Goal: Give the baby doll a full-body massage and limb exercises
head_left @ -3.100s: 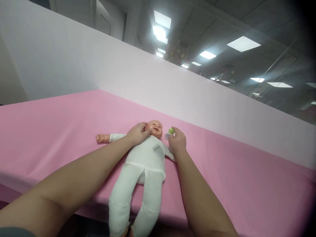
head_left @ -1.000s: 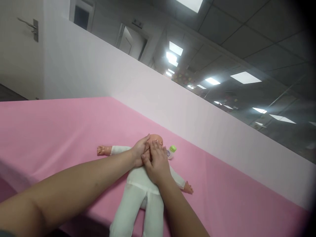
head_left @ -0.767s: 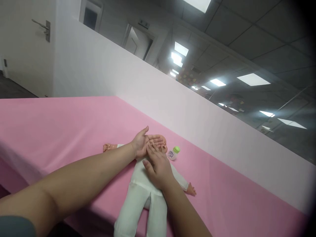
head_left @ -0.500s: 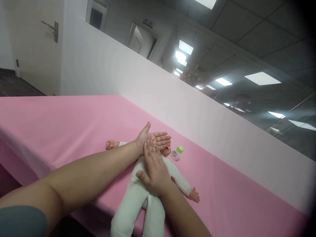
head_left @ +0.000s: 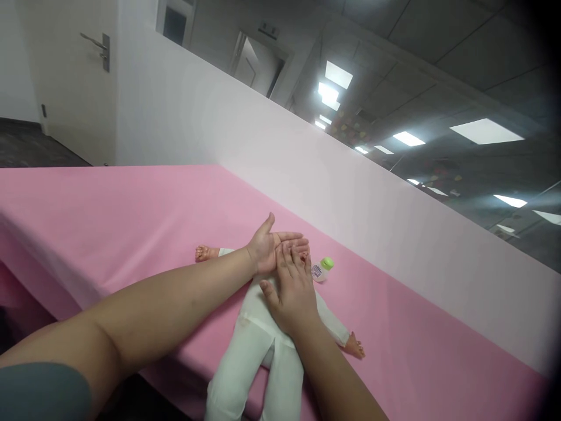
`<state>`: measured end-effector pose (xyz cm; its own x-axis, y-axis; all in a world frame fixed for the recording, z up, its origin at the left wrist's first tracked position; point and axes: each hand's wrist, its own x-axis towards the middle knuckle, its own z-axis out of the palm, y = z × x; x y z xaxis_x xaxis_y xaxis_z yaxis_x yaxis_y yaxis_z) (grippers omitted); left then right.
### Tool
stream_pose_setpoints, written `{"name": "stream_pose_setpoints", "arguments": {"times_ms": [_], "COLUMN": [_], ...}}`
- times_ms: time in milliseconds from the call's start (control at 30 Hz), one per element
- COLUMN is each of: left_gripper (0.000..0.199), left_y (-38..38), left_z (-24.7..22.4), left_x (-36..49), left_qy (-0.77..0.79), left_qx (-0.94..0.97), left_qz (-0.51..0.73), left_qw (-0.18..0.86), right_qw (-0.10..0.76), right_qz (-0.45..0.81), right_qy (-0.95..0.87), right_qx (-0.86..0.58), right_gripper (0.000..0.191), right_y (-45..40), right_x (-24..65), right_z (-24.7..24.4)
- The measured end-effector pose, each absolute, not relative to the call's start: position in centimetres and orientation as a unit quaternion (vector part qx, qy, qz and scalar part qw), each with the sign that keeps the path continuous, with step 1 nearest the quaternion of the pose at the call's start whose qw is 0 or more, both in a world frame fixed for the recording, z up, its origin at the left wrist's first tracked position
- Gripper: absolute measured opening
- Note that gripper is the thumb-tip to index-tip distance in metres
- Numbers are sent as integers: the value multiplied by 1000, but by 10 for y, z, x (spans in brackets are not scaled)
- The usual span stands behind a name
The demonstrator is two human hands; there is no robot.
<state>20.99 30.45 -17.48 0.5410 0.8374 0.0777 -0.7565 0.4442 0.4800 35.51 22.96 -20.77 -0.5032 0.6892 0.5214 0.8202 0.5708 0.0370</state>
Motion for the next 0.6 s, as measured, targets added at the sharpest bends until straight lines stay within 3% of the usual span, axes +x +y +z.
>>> {"name": "stream_pose_setpoints", "arguments": {"times_ms": [100,233,467,533,600], "left_gripper": [96,84,39,40,55], "left_y": [309,307,295,292,293], "left_z": [-173,-181,-197,-192,-185], "left_x": [203,215,244,243,236], "left_qy": [95,100,101,90,107], "left_qx": [227,223,285,273,251], "left_qz": [487,439,402,408,402], "left_qw": [838,864,864,866,874], "right_qw": [207,213,271,278,272], "right_qz": [-112,-87,-129,-143,-150], "right_qy": [-895,-907,-857,-843,-839], "right_qx": [-380,-353,-419,-437,-446], "right_gripper": [75,85,92,90,86], "right_y": [227,227,237,241,244], "right_x": [356,357,361,364,367], "right_z": [-206,-209,-218,-219,-219]}}
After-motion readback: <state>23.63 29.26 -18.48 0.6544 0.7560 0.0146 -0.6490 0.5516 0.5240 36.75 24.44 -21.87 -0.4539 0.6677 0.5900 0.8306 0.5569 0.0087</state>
